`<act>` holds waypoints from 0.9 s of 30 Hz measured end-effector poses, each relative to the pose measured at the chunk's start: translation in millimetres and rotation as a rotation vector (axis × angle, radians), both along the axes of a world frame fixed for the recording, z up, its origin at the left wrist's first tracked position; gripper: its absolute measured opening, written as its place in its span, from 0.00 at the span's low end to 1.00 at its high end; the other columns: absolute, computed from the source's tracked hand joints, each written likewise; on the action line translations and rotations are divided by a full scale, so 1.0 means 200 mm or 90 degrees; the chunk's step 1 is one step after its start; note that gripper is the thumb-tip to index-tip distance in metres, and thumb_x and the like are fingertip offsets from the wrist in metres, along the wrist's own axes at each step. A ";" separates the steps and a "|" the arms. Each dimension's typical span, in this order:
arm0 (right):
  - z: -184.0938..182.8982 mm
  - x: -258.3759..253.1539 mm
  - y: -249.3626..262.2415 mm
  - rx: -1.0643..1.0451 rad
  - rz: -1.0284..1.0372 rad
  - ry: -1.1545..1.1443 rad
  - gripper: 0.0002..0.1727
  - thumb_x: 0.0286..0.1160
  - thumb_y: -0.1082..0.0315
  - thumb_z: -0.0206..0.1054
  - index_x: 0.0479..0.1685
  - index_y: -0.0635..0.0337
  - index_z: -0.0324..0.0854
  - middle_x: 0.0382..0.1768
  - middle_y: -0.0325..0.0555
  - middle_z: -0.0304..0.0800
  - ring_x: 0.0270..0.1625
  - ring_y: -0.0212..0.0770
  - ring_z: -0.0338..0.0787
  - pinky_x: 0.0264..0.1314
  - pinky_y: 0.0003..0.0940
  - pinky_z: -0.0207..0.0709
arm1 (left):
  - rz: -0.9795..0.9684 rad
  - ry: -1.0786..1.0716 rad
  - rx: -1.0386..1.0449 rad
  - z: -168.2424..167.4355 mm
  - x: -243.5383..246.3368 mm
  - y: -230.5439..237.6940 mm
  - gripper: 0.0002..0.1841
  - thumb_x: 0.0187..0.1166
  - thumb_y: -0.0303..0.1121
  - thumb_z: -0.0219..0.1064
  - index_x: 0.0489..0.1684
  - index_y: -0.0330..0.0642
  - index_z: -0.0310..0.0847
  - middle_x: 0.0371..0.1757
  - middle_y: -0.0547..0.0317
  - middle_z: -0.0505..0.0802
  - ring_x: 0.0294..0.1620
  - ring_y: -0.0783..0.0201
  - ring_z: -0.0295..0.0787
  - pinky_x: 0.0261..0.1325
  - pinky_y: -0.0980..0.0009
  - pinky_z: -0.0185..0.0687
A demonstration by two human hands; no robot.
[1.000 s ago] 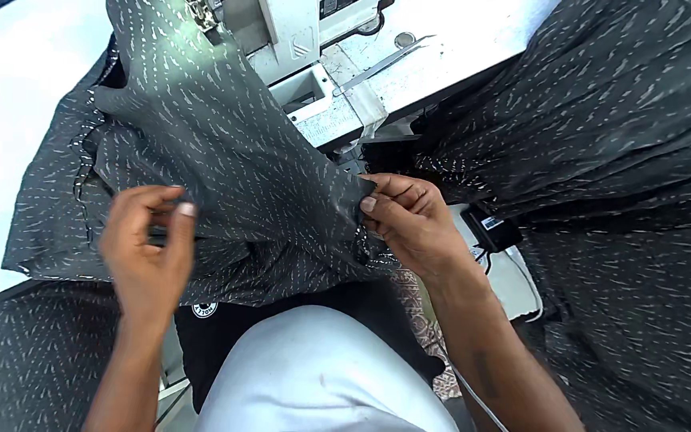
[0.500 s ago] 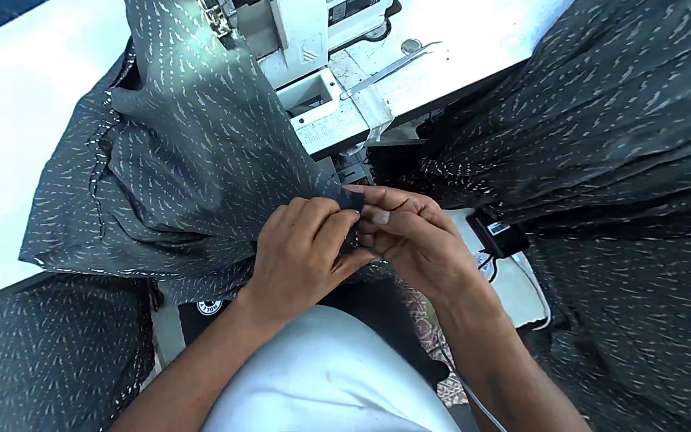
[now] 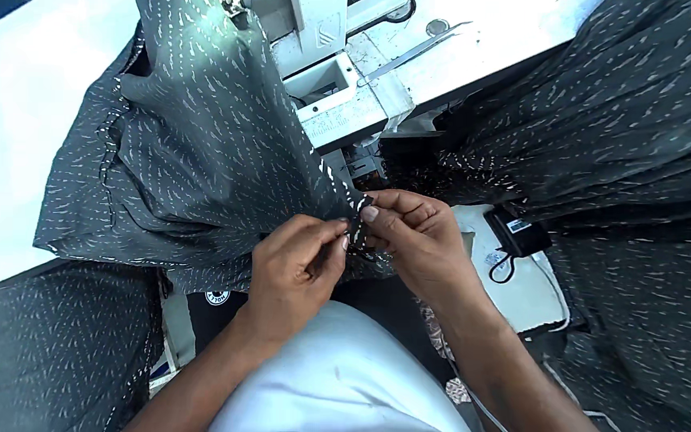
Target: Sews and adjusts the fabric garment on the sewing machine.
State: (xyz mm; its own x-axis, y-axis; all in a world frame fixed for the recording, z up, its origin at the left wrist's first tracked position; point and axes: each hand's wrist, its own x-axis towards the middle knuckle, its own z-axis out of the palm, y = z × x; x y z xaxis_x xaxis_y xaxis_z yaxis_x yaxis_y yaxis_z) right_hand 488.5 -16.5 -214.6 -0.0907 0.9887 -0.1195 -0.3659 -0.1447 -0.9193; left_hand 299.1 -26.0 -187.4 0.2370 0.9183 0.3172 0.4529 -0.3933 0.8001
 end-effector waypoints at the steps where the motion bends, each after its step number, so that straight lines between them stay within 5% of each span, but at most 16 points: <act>1: 0.00 0.00 -0.01 0.011 -0.010 -0.001 0.10 0.79 0.74 0.67 0.53 0.66 0.89 0.37 0.48 0.94 0.34 0.32 0.92 0.39 0.26 0.89 | -0.005 0.006 0.009 0.00 0.01 -0.01 0.10 0.73 0.26 0.74 0.50 0.34 0.93 0.41 0.62 0.91 0.31 0.77 0.84 0.29 0.83 0.83; 13: 0.04 -0.01 -0.07 0.047 -0.023 -0.041 0.12 0.82 0.77 0.64 0.57 0.67 0.88 0.39 0.47 0.94 0.36 0.34 0.93 0.43 0.28 0.91 | -0.010 0.038 0.045 0.00 0.06 0.00 0.12 0.73 0.25 0.75 0.52 0.34 0.93 0.42 0.59 0.92 0.34 0.76 0.84 0.33 0.83 0.82; 17: 0.05 0.00 -0.07 0.066 -0.020 -0.035 0.13 0.80 0.70 0.70 0.59 0.66 0.87 0.39 0.45 0.95 0.36 0.34 0.93 0.42 0.27 0.91 | -0.011 0.111 0.068 0.01 0.07 -0.01 0.13 0.75 0.29 0.74 0.56 0.38 0.93 0.45 0.60 0.92 0.40 0.74 0.87 0.40 0.78 0.87; 20: 0.04 -0.01 -0.04 0.060 -0.044 -0.082 0.15 0.71 0.66 0.79 0.55 0.60 0.90 0.38 0.44 0.95 0.33 0.34 0.93 0.37 0.26 0.91 | -0.038 -0.006 -0.126 0.04 0.07 -0.02 0.15 0.81 0.31 0.69 0.63 0.42 0.90 0.45 0.66 0.91 0.32 0.77 0.86 0.30 0.80 0.86; 23: -0.02 -0.04 0.02 0.016 -0.056 -0.056 0.11 0.67 0.68 0.81 0.47 0.59 0.92 0.31 0.46 0.94 0.29 0.33 0.90 0.34 0.26 0.88 | -0.043 -0.156 -0.342 0.13 -0.04 0.09 0.16 0.86 0.32 0.65 0.70 0.46 0.84 0.46 0.61 0.96 0.31 0.66 0.93 0.29 0.70 0.92; 25: -0.06 -0.05 0.05 -0.026 -0.044 -0.035 0.12 0.65 0.69 0.80 0.47 0.59 0.92 0.30 0.48 0.92 0.28 0.34 0.89 0.33 0.27 0.86 | 0.053 -0.052 -0.197 0.17 -0.17 0.19 0.18 0.85 0.32 0.64 0.71 0.49 0.83 0.55 0.66 0.95 0.35 0.68 0.93 0.31 0.70 0.92; 27: -0.09 -0.05 0.08 -0.063 -0.022 -0.031 0.14 0.65 0.70 0.78 0.50 0.60 0.92 0.33 0.50 0.93 0.30 0.36 0.90 0.35 0.28 0.87 | 0.188 0.126 -0.036 0.19 -0.35 0.32 0.22 0.82 0.35 0.68 0.75 0.48 0.79 0.67 0.60 0.89 0.39 0.66 0.91 0.33 0.68 0.90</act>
